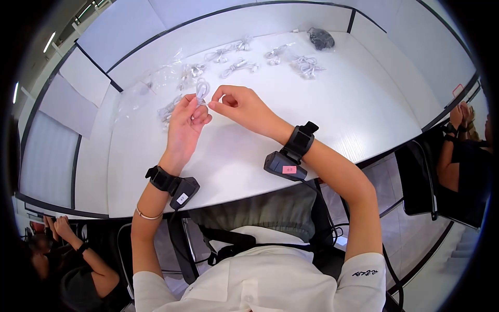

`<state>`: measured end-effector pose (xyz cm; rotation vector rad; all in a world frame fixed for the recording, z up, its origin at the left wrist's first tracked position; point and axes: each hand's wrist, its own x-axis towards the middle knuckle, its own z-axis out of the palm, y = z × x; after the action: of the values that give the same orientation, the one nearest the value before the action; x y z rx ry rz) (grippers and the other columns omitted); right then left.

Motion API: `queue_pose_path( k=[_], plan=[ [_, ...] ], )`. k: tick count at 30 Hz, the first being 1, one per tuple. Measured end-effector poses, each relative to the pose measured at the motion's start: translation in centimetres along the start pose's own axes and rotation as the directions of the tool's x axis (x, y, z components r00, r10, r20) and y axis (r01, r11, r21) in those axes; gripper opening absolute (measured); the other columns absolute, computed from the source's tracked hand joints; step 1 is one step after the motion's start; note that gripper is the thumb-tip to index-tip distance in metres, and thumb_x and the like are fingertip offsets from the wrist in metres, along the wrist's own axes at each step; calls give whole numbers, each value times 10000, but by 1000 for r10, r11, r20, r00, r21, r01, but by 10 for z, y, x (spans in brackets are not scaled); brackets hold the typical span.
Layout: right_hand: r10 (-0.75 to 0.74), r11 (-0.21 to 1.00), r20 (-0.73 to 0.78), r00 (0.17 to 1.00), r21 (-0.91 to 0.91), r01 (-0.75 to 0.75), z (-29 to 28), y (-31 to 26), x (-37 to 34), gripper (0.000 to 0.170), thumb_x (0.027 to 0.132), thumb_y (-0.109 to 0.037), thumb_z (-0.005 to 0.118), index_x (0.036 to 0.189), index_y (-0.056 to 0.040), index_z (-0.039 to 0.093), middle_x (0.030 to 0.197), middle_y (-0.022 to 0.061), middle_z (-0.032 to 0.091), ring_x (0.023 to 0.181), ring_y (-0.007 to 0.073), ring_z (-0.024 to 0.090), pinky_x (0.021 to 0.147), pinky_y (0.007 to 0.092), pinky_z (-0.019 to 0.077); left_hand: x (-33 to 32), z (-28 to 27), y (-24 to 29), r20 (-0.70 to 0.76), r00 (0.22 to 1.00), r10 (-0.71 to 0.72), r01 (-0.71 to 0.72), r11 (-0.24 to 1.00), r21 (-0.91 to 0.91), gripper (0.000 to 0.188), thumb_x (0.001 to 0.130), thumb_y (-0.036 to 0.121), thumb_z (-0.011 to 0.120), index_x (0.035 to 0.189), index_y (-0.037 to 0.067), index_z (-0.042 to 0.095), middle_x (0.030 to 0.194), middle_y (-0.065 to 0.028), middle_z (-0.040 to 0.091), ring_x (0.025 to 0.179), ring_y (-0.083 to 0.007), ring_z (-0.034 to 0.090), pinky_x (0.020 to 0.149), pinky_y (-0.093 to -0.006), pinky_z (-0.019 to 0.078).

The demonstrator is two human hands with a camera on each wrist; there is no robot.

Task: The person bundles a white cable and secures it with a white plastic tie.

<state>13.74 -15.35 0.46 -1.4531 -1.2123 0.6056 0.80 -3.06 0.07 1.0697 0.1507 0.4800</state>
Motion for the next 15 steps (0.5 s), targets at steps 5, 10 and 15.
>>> queue_pose_path(
  k=[5, 10, 15],
  plan=[
    [-86, 992, -58, 995, -95, 80, 3, -9, -3, 113, 884, -164, 581, 901, -55, 604, 543, -73, 283, 515, 23, 235, 481, 226, 194, 2, 0, -1, -10, 1000, 5, -5, 1000, 13, 162, 940, 190, 468, 1013, 46, 462, 700, 32, 365, 637, -67, 350, 671, -261, 358],
    [-105, 990, -93, 990, -106, 95, 3, -9, -1, 97, 856, -147, 594, 883, -55, 613, 513, -45, 313, 492, 45, 256, 468, 242, 215, -2, 7, 3, -42, 999, -2, 4, 999, 49, 137, 946, 202, 470, 959, 67, 451, 687, 36, 358, 634, -65, 344, 664, -253, 348],
    [-78, 994, -92, 993, -86, 70, 3, -5, 0, 108, 842, -145, 602, 872, -41, 604, 500, -26, 359, 485, 54, 284, 465, 244, 239, 0, 6, 1, 6, 1000, 21, -21, 998, 66, 143, 959, 219, 455, 918, 83, 439, 681, 41, 357, 630, -62, 334, 652, -247, 337]
  ],
)
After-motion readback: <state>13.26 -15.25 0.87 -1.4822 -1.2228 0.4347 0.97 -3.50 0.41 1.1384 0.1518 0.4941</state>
